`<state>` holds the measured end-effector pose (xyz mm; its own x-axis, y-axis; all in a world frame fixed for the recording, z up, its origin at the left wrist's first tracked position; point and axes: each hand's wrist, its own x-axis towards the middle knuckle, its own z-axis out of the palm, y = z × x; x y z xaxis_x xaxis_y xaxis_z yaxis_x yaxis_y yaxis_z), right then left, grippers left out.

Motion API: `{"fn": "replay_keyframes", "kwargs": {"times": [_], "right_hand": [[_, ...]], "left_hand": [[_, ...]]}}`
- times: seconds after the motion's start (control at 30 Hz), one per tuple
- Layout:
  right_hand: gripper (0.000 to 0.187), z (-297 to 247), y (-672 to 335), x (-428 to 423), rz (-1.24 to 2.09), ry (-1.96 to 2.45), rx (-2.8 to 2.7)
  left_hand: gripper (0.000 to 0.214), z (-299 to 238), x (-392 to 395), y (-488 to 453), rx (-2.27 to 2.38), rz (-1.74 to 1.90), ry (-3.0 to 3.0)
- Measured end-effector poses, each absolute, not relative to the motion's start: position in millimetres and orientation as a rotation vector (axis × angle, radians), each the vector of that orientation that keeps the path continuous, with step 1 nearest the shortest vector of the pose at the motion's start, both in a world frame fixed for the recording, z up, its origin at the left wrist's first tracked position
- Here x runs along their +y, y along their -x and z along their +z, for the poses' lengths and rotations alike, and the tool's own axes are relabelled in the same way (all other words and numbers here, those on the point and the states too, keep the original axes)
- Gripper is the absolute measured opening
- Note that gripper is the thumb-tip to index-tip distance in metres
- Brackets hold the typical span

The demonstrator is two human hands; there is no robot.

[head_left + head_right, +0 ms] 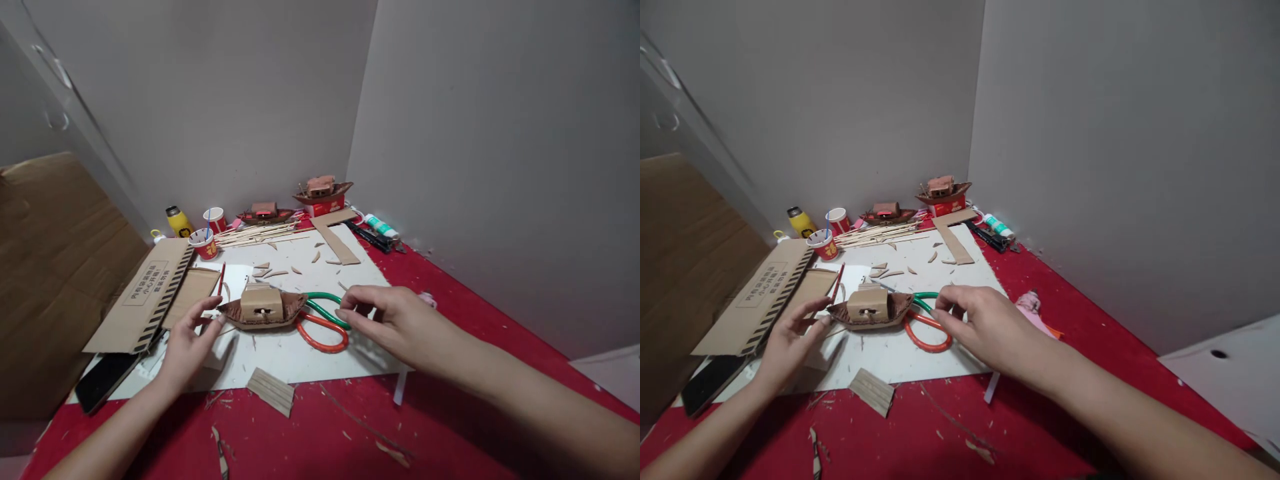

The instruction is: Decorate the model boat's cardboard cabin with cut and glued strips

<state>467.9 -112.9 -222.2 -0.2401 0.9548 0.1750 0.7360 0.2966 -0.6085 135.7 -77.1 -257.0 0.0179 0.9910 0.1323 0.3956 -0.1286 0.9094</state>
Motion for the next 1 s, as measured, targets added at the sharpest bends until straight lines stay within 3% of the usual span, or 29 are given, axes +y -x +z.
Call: {"fn": "replay_keyframes", "kwargs": {"times": [0.13, 0.27, 0.43, 1.0], "right_hand": [[0.02, -227.1, -467.8, -104.1, 0.395, 1.577, -2.227], [0.021, -232.3, -465.2, -99.1, 0.329, 1.731, -2.462], [0.014, -232.1, -453.6, -92.6, 0.323, 1.763, -2.651], [0.016, -237.8, -486.2, -53.4, 0.268, 1.729, -2.624]], "left_hand": [[0.029, -256.9, -81.0, -140.6, 1.289, 0.985, -2.451], [0.016, -263.5, -73.9, -144.6, 1.136, 0.85, -2.81], [0.016, -276.3, -66.2, -142.8, 1.01, 0.858, -2.949], [0.027, -285.4, -70.7, -129.7, 0.811, 0.992, -3.07]]}}
